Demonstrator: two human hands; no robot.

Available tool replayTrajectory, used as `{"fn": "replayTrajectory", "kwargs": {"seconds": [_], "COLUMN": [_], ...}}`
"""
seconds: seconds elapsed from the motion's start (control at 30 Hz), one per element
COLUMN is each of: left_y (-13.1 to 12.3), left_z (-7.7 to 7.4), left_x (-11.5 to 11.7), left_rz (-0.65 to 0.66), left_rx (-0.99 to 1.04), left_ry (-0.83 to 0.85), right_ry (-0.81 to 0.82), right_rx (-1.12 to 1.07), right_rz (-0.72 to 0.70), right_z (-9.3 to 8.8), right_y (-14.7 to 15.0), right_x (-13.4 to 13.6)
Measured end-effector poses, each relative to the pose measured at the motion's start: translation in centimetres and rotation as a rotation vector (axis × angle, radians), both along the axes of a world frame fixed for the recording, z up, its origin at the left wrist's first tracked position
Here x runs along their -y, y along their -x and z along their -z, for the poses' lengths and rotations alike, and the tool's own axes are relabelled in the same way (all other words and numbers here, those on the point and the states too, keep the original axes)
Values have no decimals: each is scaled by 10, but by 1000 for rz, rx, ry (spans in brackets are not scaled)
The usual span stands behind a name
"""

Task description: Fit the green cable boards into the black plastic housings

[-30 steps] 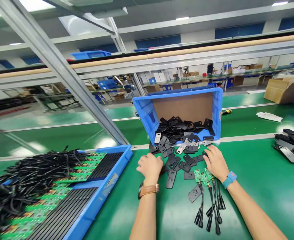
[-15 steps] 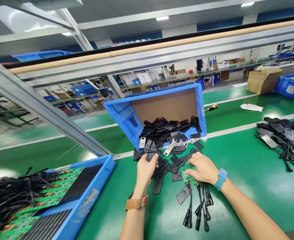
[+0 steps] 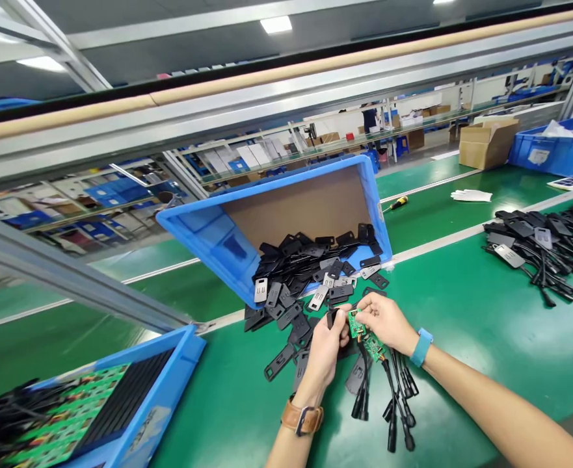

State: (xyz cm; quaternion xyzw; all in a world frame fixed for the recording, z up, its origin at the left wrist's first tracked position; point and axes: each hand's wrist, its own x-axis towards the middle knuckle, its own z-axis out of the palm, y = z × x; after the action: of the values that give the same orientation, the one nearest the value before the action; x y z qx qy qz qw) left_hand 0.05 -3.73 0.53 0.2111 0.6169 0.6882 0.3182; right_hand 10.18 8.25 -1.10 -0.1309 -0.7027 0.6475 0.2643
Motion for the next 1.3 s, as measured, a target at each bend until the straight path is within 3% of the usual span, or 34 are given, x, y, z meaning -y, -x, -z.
{"fn": "replayTrajectory", "kwargs": {"seconds": [0.1, 0.23, 0.4, 0.6, 0.73, 1.3], "left_y": [-7, -14, -15, -12, -13, -15], "left_z": [-2, -3, 4, 4, 0, 5], "left_x": [-1, -4, -6, -6, -5, -6], "left_rz": [70, 77, 64, -25, -18, -22], "left_rx": [186, 272, 146, -164, -292, -276], "left_ry": [-51, -145, -141, -77, -88, -101], "right_ry": [91, -110, -289, -231, -178, -248], "right_rx": [-40, -85, -166, -170, -130, -148], "right_rz": [55, 229, 350, 304, 304, 321], "right_z": [-2, -4, -9, -15, -19, -24], "right_y": [1, -2, -5, -5, -6, -9], "right_x": [-1, 3, 10, 11, 10, 14]}}
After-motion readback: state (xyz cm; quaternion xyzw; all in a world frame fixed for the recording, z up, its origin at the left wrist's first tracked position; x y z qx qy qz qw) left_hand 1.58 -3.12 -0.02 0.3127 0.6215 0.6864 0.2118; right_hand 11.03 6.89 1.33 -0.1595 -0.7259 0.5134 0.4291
